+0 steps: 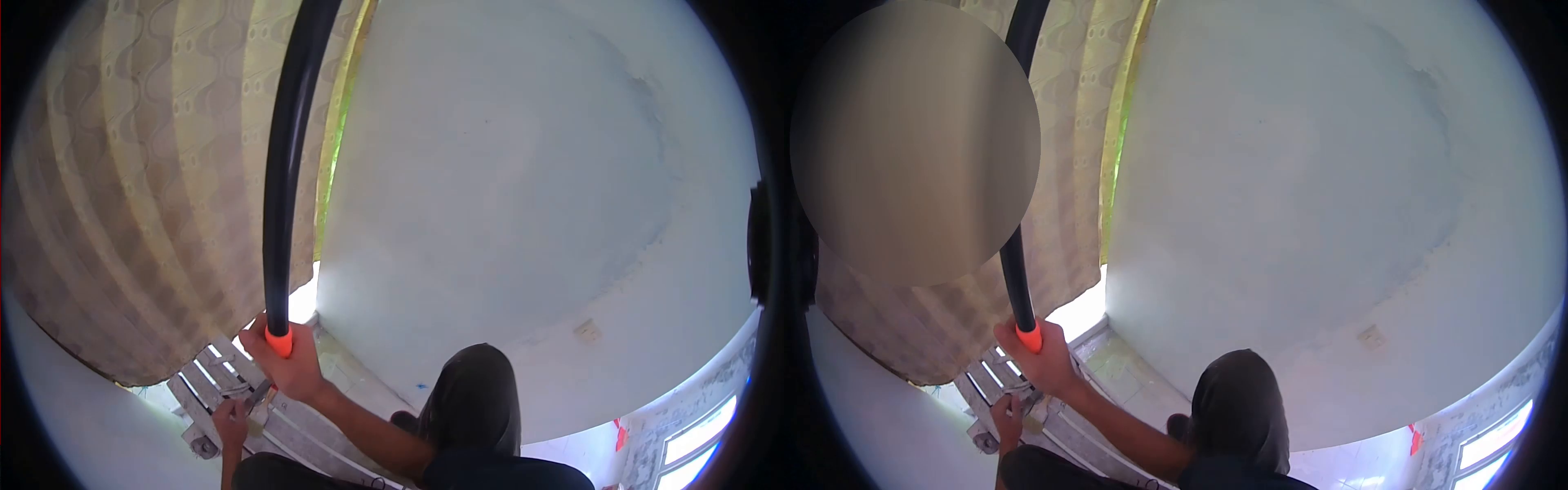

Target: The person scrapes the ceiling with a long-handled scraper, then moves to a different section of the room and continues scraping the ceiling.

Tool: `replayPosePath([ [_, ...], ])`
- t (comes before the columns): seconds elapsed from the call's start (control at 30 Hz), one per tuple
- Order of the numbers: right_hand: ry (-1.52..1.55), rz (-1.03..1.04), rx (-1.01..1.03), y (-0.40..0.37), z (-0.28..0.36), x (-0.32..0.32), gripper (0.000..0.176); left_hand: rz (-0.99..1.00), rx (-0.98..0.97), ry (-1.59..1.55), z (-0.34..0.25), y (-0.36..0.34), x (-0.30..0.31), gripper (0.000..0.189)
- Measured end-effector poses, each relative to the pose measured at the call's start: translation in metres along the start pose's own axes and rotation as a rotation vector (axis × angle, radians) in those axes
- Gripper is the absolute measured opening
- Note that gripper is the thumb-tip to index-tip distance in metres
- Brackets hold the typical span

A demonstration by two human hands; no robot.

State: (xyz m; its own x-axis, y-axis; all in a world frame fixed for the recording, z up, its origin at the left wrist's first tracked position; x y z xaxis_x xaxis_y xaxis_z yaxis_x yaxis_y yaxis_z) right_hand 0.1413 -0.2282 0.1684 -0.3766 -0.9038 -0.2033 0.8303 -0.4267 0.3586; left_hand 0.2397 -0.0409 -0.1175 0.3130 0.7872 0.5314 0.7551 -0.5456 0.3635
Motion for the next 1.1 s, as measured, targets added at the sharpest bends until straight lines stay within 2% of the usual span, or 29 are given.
replayPosePath([
  [0.07, -0.016, -0.027, -0.031, -0.003, -0.002, 0.016, 0.021, -0.009, 0.064, -0.041, -0.008, 0.012, 0.006, 0.024],
  [0.13, -0.021, -0.03, -0.118, -0.007, -0.009, 0.032, 0.019, -0.044, 0.035, -0.02, -0.032, 0.039, 0.013, 0.023],
  [0.17, -0.084, -0.094, -0.036, 0.004, -0.01, 0.046, 0.018, -0.068, 0.021, -0.008, -0.045, 0.059, 0.012, 0.022],
  [0.2, -0.148, -0.167, 0.036, 0.01, -0.01, 0.055, 0.017, -0.015, 0.054, 0.071, -0.059, 0.071, 0.014, 0.014],
  [0.23, -0.214, -0.24, 0.094, 0.013, -0.012, 0.065, 0.016, -0.059, -0.001, 0.111, -0.074, 0.067, 0.005, 0.013],
  [0.27, -0.475, -0.462, 0.12, 0.038, -0.015, 0.094, 0.014, -0.106, -0.043, 0.16, -0.089, 0.057, -0.007, 0.014],
  [0.3, -0.584, -0.655, 0.258, 0.079, -0.003, 0.133, 0.022, 0.039, -0.092, 0.156, -0.088, 0.018, -0.031, 0.025],
  [0.33, -0.702, -0.867, 0.372, 0.117, 0.008, 0.171, 0.031, 0.285, -0.067, 0.101, -0.088, -0.032, -0.067, 0.041],
  [0.37, -0.684, -1.003, 0.292, 0.144, 0.058, 0.194, 0.039, 0.499, -0.133, 0.202, -0.071, -0.078, -0.101, 0.048],
  [0.4, -0.79, -1.121, 0.482, 0.175, 0.096, 0.22, 0.041, 0.709, -0.216, 0.283, -0.066, -0.117, -0.131, 0.055],
  [0.43, -0.965, -1.197, 0.691, 0.196, 0.13, 0.232, 0.043, 0.802, -0.197, 0.403, -0.044, -0.161, -0.145, 0.058],
  [0.5, -1.368, -1.231, 0.96, 0.263, 0.173, 0.302, 0.032, 0.727, -0.237, 0.635, -0.034, -0.173, -0.16, 0.056],
  [0.57, -1.1, -1.023, 0.838, 0.252, 0.242, 0.302, 0.032, 0.757, -0.118, 0.387, -0.068, -0.154, -0.135, 0.055],
  [0.6, -0.964, -0.948, 0.77, 0.247, 0.277, 0.302, 0.035, 0.75, -0.102, 0.364, -0.069, -0.152, -0.137, 0.054],
  [0.63, -1.93, -1.089, 1.031, 0.279, 0.303, 0.358, 0.023, 0.757, -0.106, 0.343, -0.068, -0.15, -0.134, 0.053],
  [0.7, -0.779, -0.836, 0.754, 0.192, 0.3, 0.301, 0.021, 0.792, -0.125, 0.359, -0.062, -0.145, -0.128, 0.054],
  [0.73, -0.627, -0.792, 0.684, 0.173, 0.292, 0.293, 0.021, 0.819, -0.14, 0.351, -0.061, -0.148, -0.129, 0.055],
  [0.77, -0.539, -0.768, 0.612, 0.159, 0.285, 0.294, 0.02, 0.858, -0.151, 0.326, -0.059, -0.148, -0.127, 0.054],
  [0.87, -0.571, -0.743, 0.427, 0.118, 0.273, 0.344, 0.023, 0.957, -0.238, 0.301, -0.05, -0.135, -0.124, 0.053],
  [0.97, -0.662, -0.773, 0.429, 0.097, 0.267, 0.366, 0.023, 0.956, -0.178, 0.277, -0.059, -0.132, -0.116, 0.054],
  [1.1, -0.636, -0.662, 0.46, 0.077, 0.295, 0.411, 0.023, 1.03, -0.114, 0.258, -0.05, -0.133, -0.117, 0.055],
])
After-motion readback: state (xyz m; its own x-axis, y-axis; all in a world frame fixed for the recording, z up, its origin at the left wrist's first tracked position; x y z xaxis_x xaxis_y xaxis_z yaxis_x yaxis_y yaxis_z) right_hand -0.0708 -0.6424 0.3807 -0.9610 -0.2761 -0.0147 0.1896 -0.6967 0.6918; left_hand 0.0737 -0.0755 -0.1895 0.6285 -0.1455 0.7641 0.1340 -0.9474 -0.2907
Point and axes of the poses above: each hand's wrist, its own y-axis towards the middle knuckle, its own x-axis out of the back of the hand, z = x × y, the point moved 4 cm from there along y, towards the middle knuckle, and after that the axes turned 6 degrees about z, right-handed, at the moved point
